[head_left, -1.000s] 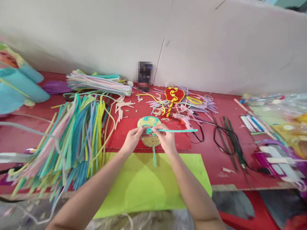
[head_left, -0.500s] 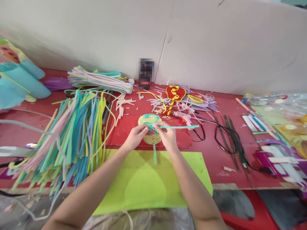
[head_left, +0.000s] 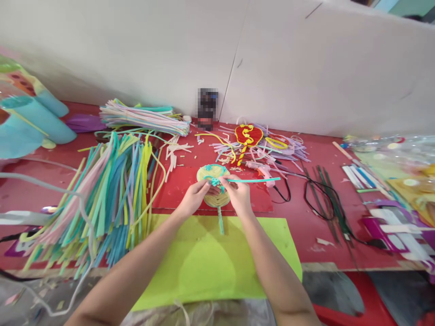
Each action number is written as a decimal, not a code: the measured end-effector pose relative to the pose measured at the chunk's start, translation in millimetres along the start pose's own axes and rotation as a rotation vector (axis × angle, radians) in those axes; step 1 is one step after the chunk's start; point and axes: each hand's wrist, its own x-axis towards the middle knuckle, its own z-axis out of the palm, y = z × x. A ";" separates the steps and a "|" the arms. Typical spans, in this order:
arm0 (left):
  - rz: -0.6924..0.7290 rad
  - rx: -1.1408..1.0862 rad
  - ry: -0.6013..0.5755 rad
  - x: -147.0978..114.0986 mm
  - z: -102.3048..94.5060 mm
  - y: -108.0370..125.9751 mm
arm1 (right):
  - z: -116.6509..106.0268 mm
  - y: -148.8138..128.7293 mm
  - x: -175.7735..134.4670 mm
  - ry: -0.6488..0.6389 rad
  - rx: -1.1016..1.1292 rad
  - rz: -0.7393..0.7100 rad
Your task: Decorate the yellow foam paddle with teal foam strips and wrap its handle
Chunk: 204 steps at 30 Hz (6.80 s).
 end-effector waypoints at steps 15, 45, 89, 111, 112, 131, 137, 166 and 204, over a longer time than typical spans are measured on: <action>-0.017 0.002 0.021 2.2 0.8 0.5 | -1.8 3.4 0.6 0.000 -0.058 -0.034; 0.058 0.146 0.021 1.1 -2.8 5.6 | -4.0 1.0 -1.3 -0.075 -0.107 -0.162; 0.040 0.098 0.009 3.4 -10.4 2.2 | -0.4 7.8 -3.1 0.022 -0.027 -0.047; 0.058 0.186 0.141 5.6 -12.8 -2.8 | 1.4 12.9 -2.8 -0.012 -0.083 -0.148; 0.050 0.167 0.167 5.8 -13.2 -2.3 | 2.4 13.9 -2.5 -0.027 -0.058 -0.112; 0.052 0.107 0.286 5.6 -13.0 -3.5 | 11.4 15.7 -8.3 -0.143 0.011 0.026; 0.059 0.151 0.277 5.9 -14.5 -3.2 | 9.7 15.4 -9.0 -0.162 0.041 0.044; 0.085 0.308 0.156 7.0 -17.3 -1.3 | 3.4 15.6 -2.6 -0.092 0.041 0.039; 0.101 0.186 0.454 11.7 -30.3 3.2 | -125.6 4.7 195.0 0.161 -0.961 0.006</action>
